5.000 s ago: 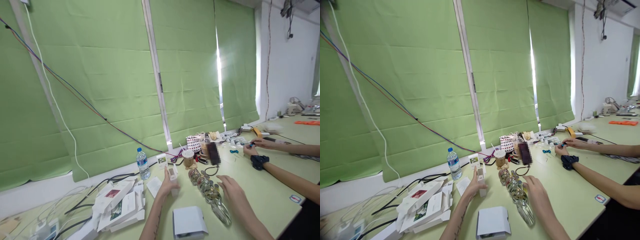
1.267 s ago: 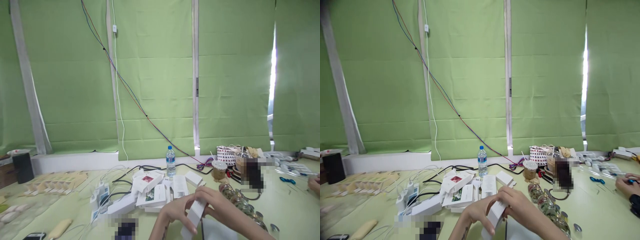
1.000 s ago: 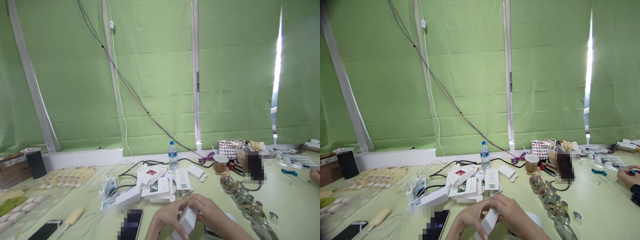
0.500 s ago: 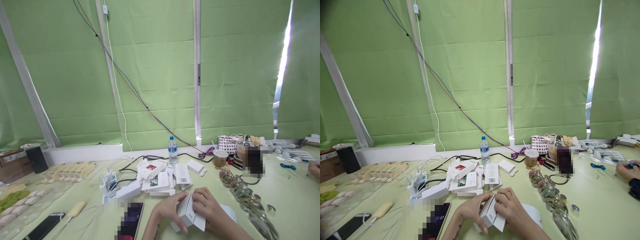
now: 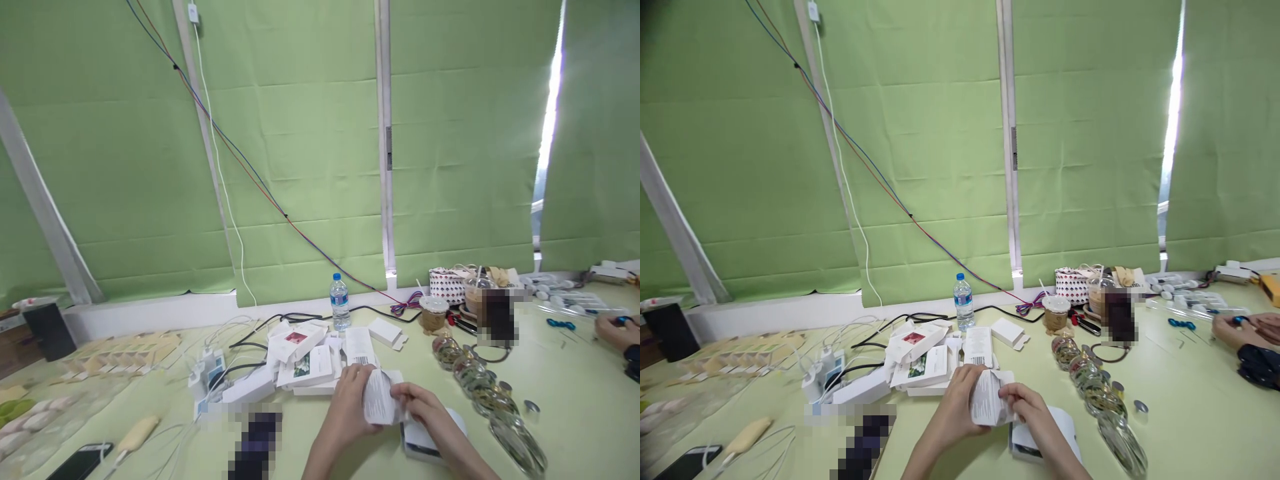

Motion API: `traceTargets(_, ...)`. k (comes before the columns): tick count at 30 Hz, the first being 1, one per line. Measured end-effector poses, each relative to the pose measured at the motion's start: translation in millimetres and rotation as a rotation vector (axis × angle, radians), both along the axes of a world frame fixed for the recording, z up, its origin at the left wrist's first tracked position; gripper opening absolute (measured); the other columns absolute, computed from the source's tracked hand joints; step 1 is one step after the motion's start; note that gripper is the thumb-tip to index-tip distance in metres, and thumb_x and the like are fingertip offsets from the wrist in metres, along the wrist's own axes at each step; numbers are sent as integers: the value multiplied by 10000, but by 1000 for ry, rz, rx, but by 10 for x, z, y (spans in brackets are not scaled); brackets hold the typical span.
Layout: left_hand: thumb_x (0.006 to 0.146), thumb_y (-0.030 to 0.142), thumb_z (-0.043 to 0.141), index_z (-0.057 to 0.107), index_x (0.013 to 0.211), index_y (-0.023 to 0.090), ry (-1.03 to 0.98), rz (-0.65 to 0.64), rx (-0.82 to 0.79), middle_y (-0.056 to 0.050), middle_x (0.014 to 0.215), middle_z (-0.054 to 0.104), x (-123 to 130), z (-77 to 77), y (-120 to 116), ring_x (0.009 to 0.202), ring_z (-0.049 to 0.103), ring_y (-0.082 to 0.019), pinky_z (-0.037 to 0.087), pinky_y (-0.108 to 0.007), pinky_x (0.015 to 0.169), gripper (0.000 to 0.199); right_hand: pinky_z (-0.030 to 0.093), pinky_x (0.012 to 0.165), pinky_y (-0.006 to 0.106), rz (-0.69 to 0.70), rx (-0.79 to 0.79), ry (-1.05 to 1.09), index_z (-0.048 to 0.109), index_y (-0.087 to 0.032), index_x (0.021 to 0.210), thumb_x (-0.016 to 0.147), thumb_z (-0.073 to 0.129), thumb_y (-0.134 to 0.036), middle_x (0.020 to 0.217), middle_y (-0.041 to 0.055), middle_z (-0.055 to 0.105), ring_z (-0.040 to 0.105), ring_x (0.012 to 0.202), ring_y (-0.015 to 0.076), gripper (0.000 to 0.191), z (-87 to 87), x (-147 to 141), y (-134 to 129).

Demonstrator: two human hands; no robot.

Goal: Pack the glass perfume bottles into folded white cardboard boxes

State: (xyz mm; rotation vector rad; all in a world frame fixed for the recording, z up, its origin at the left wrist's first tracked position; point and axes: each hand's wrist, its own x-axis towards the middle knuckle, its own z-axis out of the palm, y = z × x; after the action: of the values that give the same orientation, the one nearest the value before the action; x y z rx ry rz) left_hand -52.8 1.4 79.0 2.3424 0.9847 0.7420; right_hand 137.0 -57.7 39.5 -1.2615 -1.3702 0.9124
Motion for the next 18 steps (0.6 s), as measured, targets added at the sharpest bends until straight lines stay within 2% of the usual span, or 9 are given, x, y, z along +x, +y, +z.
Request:
traceTargets(4, 411, 195, 858, 488, 1241, 235, -28, -9, -46, -78, 1168, 535, 16, -58, 14, 1078, 468, -307, 402, -362, 898, 910, 466, 668, 285, 27, 156, 81, 697, -213, 808, 812, 532, -425, 898, 55, 601, 575, 788, 204, 269, 84, -37, -33)
traceTargets(7, 400, 180, 856, 492, 1239, 232, -27, -21, -43, -74, 1199, 526, 10, -98, 34, 1106, 457, -308, 398, -364, 916, 916, 452, 648, 259, 79, 199, 106, 674, -209, 758, 819, 574, -407, 896, 42, 543, 557, 774, 184, 231, 139, -148, -78)
traceTargets(11, 393, 172, 860, 501, 1215, 221, -46, -28, -47, -72, 1177, 533, 7, -63, 22, 1096, 461, -301, 401, -365, 919, 898, 446, 633, 246, -40, 235, 27, 617, -216, 856, 861, 542, -349, 883, 28, 505, 533, 747, 170, 152, 141, -258, -87)
traceTargets(15, 410, 167, 858, 508, 1205, 240, -53, -62, -38, -60, 1161, 539, -24, 33, 0, 1081, 466, -293, 405, -357, 907, 872, 463, 670, 254, -28, 275, -107, 615, -216, 964, 893, 403, -201, 931, 44, 492, 556, 791, 174, 224, 135, -254, -68)
traceTargets(18, 434, 214, 858, 512, 1224, 245, -16, -106, -57, -78, 1213, 523, -45, 52, -10, 1128, 448, -317, 398, -374, 927, 862, 458, 670, 244, -7, 277, -270, 640, -203, 872, 776, 419, -48, 905, 39, 487, 561, 787, 170, 286, 119, -252, -36)
